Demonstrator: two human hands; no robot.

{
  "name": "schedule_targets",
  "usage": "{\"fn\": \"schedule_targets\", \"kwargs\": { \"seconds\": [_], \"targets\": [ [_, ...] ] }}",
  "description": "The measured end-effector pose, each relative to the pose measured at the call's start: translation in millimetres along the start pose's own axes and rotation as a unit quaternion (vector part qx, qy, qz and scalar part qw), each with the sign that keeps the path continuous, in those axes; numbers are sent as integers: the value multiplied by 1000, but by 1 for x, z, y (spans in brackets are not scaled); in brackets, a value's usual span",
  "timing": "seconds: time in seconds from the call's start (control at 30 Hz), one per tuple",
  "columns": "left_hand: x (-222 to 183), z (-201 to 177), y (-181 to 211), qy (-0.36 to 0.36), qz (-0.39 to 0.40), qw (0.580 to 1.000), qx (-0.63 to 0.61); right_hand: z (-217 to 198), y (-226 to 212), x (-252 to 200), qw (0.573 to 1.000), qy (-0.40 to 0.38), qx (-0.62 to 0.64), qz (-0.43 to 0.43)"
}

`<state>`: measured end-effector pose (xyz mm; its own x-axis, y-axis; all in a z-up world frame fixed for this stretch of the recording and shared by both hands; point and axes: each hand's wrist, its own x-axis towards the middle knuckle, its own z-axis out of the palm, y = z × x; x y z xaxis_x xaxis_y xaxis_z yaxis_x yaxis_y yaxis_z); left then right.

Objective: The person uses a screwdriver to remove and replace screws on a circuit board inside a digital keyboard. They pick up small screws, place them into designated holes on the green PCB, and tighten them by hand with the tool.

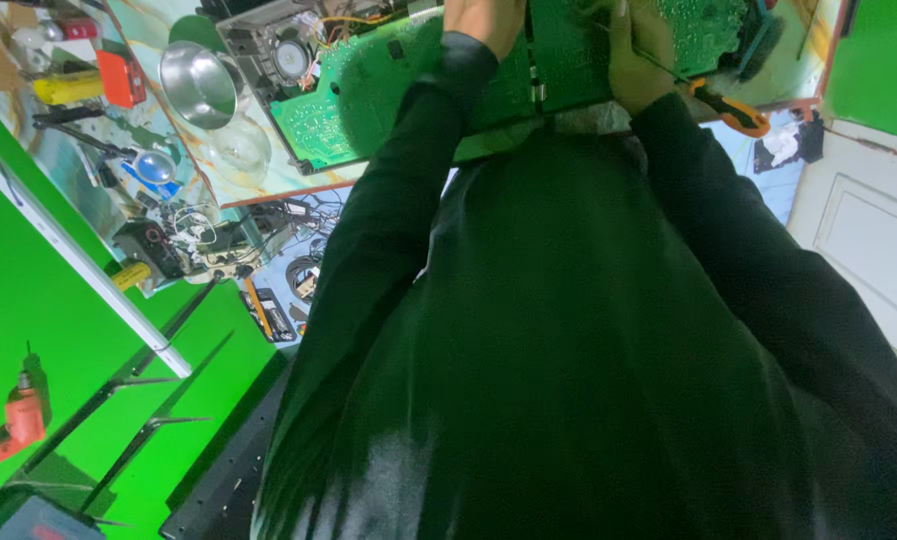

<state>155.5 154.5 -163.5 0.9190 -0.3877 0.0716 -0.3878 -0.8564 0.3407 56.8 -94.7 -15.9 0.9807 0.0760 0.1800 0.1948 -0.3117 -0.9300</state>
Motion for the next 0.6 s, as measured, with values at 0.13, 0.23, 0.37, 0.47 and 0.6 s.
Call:
{"fn": "schedule_targets", "kwargs": {
  "seconds": [0.13,0.23,0.37,0.47,0.6],
  "targets": [
    [-3,-40,21,3,-6,1000,-16,3,20,0,978,-46,-161,122],
    [-25,-97,32,125,65,988,-64,2,2,3,993,-36,-109,-40],
    [-51,-162,44,114,14,992,-54,22,-39,22,994,-36,-85,-56],
    [-70,-204,57,95,46,986,-130,34,-81,18,987,-101,-120,33],
    [-91,-245,79,103,101,975,-172,56,-120,27,982,-159,-97,2]
  ]
}}
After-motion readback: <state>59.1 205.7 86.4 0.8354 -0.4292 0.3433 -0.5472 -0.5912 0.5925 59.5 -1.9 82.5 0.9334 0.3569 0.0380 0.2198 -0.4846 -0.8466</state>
